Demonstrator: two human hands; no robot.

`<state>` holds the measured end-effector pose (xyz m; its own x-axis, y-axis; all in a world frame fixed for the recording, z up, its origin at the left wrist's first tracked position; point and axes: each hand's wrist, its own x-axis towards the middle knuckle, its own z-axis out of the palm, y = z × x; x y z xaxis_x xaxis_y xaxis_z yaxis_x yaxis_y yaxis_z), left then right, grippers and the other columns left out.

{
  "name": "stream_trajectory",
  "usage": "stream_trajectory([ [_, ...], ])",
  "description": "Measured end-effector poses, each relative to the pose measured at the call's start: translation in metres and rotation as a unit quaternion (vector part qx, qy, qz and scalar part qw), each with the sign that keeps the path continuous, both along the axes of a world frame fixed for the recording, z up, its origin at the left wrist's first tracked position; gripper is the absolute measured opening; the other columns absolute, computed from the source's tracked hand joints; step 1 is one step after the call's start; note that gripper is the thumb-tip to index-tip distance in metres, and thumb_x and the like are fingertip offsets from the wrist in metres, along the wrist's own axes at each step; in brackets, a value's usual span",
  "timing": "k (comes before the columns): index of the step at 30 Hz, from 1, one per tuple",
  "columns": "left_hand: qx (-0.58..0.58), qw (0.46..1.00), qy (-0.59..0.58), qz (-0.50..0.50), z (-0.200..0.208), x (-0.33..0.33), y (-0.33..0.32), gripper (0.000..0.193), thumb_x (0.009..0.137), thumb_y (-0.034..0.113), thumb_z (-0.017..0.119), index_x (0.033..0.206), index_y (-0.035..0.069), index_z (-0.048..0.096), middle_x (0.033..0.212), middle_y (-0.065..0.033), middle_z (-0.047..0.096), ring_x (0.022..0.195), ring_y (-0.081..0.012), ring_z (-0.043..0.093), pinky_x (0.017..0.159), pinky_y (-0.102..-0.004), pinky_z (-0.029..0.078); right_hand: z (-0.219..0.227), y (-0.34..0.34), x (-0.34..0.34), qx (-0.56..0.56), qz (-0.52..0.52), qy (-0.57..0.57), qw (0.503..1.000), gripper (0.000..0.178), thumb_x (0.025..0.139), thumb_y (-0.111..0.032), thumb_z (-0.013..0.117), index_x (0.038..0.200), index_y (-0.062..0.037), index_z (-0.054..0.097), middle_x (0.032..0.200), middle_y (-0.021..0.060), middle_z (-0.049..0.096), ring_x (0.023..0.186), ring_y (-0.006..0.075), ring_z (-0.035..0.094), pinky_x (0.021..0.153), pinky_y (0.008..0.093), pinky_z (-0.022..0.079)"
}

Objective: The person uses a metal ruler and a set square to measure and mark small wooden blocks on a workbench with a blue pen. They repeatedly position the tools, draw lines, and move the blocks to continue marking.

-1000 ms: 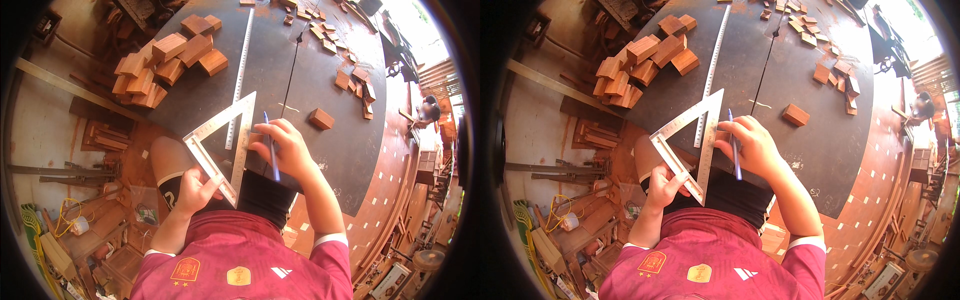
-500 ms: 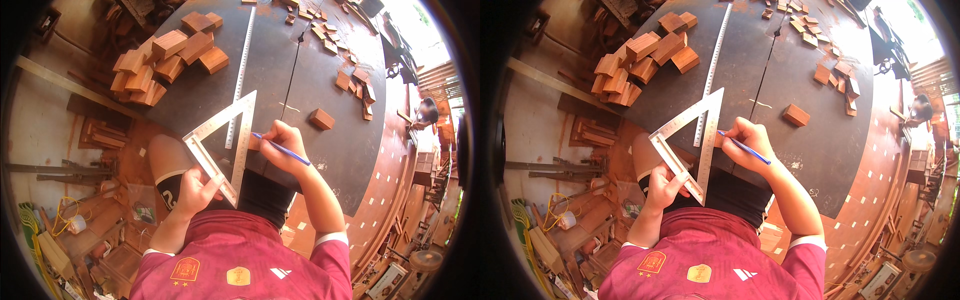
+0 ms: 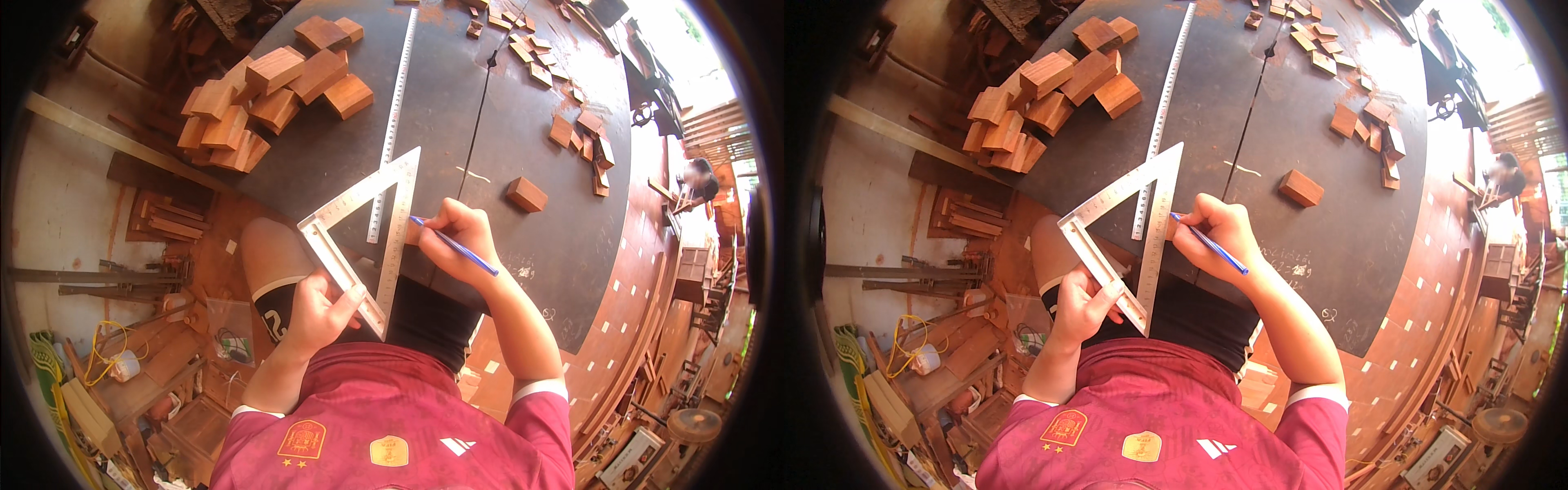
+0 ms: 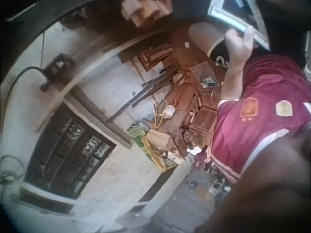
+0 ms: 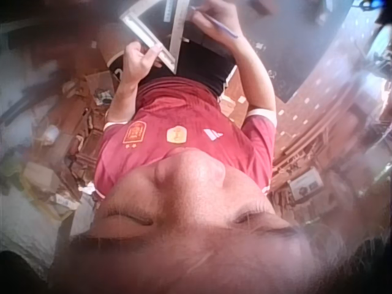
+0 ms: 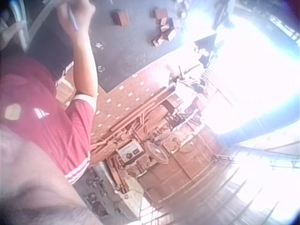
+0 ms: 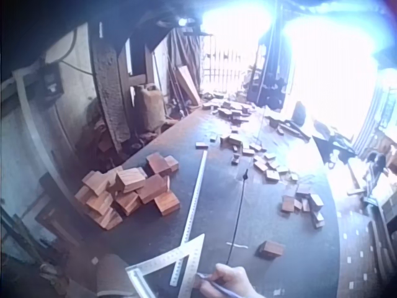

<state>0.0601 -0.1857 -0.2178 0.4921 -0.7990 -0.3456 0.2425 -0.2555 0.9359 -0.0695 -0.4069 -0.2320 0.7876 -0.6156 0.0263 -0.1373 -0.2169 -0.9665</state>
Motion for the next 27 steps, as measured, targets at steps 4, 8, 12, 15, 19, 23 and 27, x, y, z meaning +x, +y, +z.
stream_trajectory([
  [4,0.009,1.000,-0.006,-0.004,-0.001,0.000,0.001,0.022,0.097,0.014,0.066,0.105,-0.004,0.056,0.082,-0.0078,0.067,0.064,-0.0118,0.069,0.049,-0.0226,0.056,0.004,0.000,-0.003,-0.006,0.044,0.009,0.999,0.020,0.080,-0.005,0.071,0.071,0.0006,0.055,0.059,0.0029,0.058,0.059,0.0021,0.051,0.051,0.0249,0.043],
  [8,0.009,1.000,0.000,0.000,0.001,0.000,0.000,0.022,0.097,0.014,0.066,0.106,-0.004,0.056,0.081,-0.0076,0.067,0.064,-0.0120,0.068,0.049,-0.0230,0.057,0.010,0.004,-0.009,0.014,0.085,0.018,0.996,0.017,0.078,-0.004,0.069,0.068,0.0001,0.056,0.057,0.0026,0.058,0.056,0.0021,0.050,0.048,0.0246,0.041],
  [12,-0.007,1.000,0.018,0.005,-0.002,0.000,0.002,0.021,0.096,0.012,0.065,0.107,-0.004,0.056,0.083,-0.0082,0.068,0.065,-0.0133,0.070,0.050,-0.0236,0.057,0.005,-0.003,-0.013,0.073,0.042,-0.025,0.996,0.018,0.078,-0.003,0.069,0.068,-0.0011,0.055,0.059,0.0001,0.058,0.058,0.0014,0.051,0.048,0.0242,0.040],
  [15,-0.029,0.999,0.035,0.003,-0.001,-0.001,0.003,0.021,0.096,0.011,0.066,0.107,-0.004,0.056,0.084,-0.0086,0.068,0.067,-0.0143,0.071,0.050,-0.0240,0.058,0.009,-0.011,-0.016,0.036,-0.031,-0.024,0.999,0.022,0.078,-0.003,0.070,0.067,-0.0015,0.051,0.061,-0.0010,0.057,0.060,0.0007,0.050,0.048,0.0242,0.040],
  [19,-0.053,0.998,0.043,-0.002,0.000,-0.005,0.001,0.020,0.096,0.009,0.066,0.108,-0.004,0.057,0.086,-0.0084,0.069,0.069,-0.0144,0.071,0.052,-0.0242,0.059,0.005,-0.015,-0.017,0.046,-0.071,-0.017,0.996,0.024,0.078,-0.004,0.070,0.067,-0.0014,0.049,0.062,-0.0002,0.059,0.061,0.0010,0.050,0.049,0.0240,0.040],
  [23,-0.066,0.996,0.058,-0.011,0.003,-0.011,-0.001,0.019,0.097,0.007,0.065,0.111,-0.004,0.060,0.091,-0.0074,0.071,0.075,-0.0107,0.071,0.055,-0.0222,0.056,0.007,-0.013,-0.016,0.077,-0.050,0.001,0.996,0.022,0.078,-0.005,0.070,0.067,-0.0006,0.052,0.063,0.0007,0.061,0.061,0.0015,0.051,0.050,0.0244,0.042],
  [27,-0.053,0.997,0.048,-0.016,0.002,-0.014,-0.003,0.017,0.097,0.008,0.065,0.109,-0.004,0.061,0.091,-0.0069,0.071,0.076,-0.0107,0.071,0.055,-0.0221,0.057,0.006,-0.011,-0.016,0.076,-0.041,0.009,0.996,0.020,0.079,-0.006,0.071,0.069,0.0004,0.055,0.063,0.0012,0.062,0.061,0.0018,0.052,0.051,0.0248,0.043],
])
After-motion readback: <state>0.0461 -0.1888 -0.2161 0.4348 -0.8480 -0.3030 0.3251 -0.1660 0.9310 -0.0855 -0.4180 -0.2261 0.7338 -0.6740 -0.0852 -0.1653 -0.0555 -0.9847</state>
